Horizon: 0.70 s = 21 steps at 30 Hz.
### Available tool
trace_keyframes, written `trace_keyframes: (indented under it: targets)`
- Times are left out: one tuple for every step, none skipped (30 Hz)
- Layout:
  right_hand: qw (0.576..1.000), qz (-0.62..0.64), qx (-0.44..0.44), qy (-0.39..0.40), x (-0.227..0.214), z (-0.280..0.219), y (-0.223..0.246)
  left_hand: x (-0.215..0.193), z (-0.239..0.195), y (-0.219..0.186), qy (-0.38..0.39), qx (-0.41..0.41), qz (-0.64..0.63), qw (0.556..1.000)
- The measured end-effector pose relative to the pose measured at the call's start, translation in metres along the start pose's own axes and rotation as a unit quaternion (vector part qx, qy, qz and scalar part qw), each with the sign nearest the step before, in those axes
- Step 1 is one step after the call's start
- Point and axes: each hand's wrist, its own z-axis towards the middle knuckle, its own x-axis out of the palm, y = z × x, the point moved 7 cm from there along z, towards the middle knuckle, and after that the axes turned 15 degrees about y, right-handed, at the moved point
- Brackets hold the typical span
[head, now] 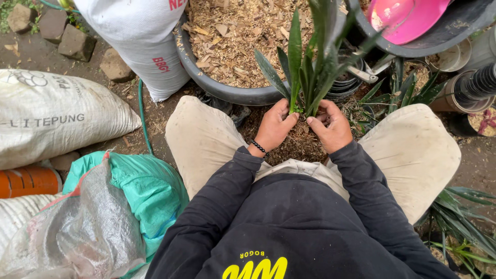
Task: The person sits on the ground and handles several long-leafed plants, separating them into smaller bunches and cleaning the roots by hand. The person places the prepared plants into a large tub filled with wood chips.
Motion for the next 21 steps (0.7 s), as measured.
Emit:
trace_keyframes:
  targets:
    - [1.0,-0.006,0.01,-0.005,-0.002,-0.001,-0.002,0.002,0.002,0.002,0.008,0.006,-0.026,1.0]
    - [1.0,-0.012,0.021,-0.011,-0.004,-0.003,-0.004,0.004,0.004,0.003,0.019,0.012,-0.053,0.998]
    - [0.999,-0.019,0.032,-0.018,-0.006,-0.004,-0.006,0.007,0.006,0.004,0.028,0.017,-0.08,0.996]
    - [0.999,-0.02,0.029,-0.023,-0.008,-0.004,-0.006,0.009,0.008,0.005,0.033,0.018,-0.084,0.996]
    - [0.999,-0.022,0.027,-0.029,-0.01,-0.005,-0.006,0.01,0.008,0.005,0.037,0.018,-0.088,0.995]
    - [0.999,-0.024,0.024,-0.031,-0.011,-0.004,-0.005,0.009,0.008,0.005,0.038,0.019,-0.09,0.995]
    - [0.997,-0.063,0.03,-0.023,-0.011,-0.004,-0.004,0.009,0.009,0.005,0.042,0.014,-0.089,0.995]
    - [0.994,-0.101,0.036,-0.011,-0.011,-0.004,-0.003,0.008,0.008,0.005,0.043,0.009,-0.089,0.995]
    - [0.989,-0.139,0.043,0.0,-0.01,-0.003,-0.002,0.007,0.007,0.006,0.045,0.005,-0.088,0.995]
    - [0.991,-0.132,0.031,0.013,-0.009,-0.002,0.0,0.006,0.007,0.006,0.045,0.007,-0.093,0.995]
    - [0.992,-0.125,0.019,0.025,-0.007,-0.001,0.001,0.004,0.006,0.007,0.045,0.01,-0.099,0.994]
    - [0.992,-0.118,0.008,0.037,-0.005,0.0,0.002,0.004,0.006,0.008,0.047,0.011,-0.105,0.993]
    - [0.995,-0.091,0.021,0.039,-0.004,0.001,-0.001,0.001,0.005,0.008,0.033,0.007,-0.064,0.997]
    - [0.997,-0.063,0.034,0.04,-0.003,0.002,-0.005,-0.003,0.005,0.009,0.021,0.003,-0.023,1.0]
    - [0.997,-0.036,0.046,0.041,-0.002,0.004,-0.008,-0.006,0.004,0.009,0.008,-0.001,0.018,1.0]
    - [0.998,-0.013,0.043,0.049,0.0,0.006,-0.008,-0.006,0.005,0.011,0.012,0.002,-0.024,1.0]
    - [0.998,0.01,0.039,0.057,0.002,0.007,-0.008,-0.007,0.005,0.013,0.016,0.005,-0.067,0.998]
    - [0.997,0.033,0.035,0.066,0.004,0.009,-0.007,-0.008,0.006,0.014,0.019,0.008,-0.109,0.994]
    - [0.996,0.029,0.049,0.068,0.005,0.01,-0.008,-0.01,0.005,0.015,0.017,0.005,-0.106,0.994]
    - [0.995,0.024,0.062,0.071,0.007,0.01,-0.008,-0.012,0.004,0.015,0.015,0.002,-0.101,0.995]
    - [0.994,0.02,0.075,0.074,0.008,0.011,-0.009,-0.015,0.003,0.015,0.012,-0.002,-0.097,0.995]
